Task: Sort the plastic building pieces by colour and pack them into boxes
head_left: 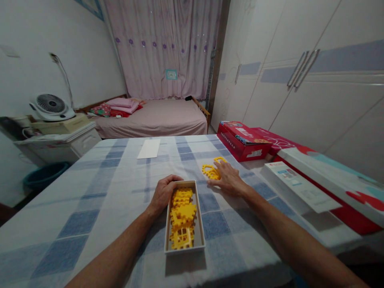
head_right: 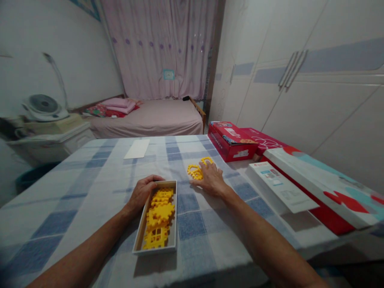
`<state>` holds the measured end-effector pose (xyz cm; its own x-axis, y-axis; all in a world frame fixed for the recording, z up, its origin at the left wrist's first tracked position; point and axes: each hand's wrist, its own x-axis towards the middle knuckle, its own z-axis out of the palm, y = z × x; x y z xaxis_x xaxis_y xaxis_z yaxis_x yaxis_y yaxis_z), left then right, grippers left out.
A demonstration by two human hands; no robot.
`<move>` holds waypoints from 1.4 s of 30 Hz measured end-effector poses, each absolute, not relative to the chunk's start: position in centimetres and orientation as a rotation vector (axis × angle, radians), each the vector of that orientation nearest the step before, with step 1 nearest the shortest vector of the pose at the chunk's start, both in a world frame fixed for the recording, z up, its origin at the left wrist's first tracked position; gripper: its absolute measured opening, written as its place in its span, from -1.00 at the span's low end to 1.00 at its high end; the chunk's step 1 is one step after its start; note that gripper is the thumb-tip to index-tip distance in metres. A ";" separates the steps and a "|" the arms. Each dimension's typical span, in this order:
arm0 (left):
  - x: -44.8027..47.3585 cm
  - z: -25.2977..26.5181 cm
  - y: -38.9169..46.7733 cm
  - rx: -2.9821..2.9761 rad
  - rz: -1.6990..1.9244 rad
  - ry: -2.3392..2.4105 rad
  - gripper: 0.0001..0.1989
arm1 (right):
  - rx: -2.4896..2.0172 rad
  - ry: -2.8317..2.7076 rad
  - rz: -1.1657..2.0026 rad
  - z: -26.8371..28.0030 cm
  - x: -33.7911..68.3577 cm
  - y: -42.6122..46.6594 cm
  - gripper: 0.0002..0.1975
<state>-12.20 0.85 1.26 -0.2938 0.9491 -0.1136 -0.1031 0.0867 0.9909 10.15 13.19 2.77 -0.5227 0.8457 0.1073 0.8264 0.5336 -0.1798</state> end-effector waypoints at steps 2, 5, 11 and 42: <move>-12.3 1.2 0.8 0.914 1.379 1.403 -0.79 | -1.438 -2.623 0.174 2.3 10.4 13.5 -0.19; -12.4 1.0 0.8 0.918 1.367 1.399 -0.78 | -1.364 -2.670 0.155 2.3 10.2 13.1 -0.34; -12.4 0.9 0.9 0.915 1.369 1.401 -0.79 | -1.287 -2.658 0.118 2.5 10.4 12.9 -0.46; -12.1 1.6 0.6 0.908 1.423 1.472 -0.81 | -1.035 -1.984 0.543 4.3 11.9 13.9 -0.67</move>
<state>-12.14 0.63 1.59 -0.3536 0.9302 -0.0983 -0.0669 0.0796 0.9946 11.85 13.88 4.29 -0.3310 0.8215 0.4643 0.4703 0.5702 -0.6736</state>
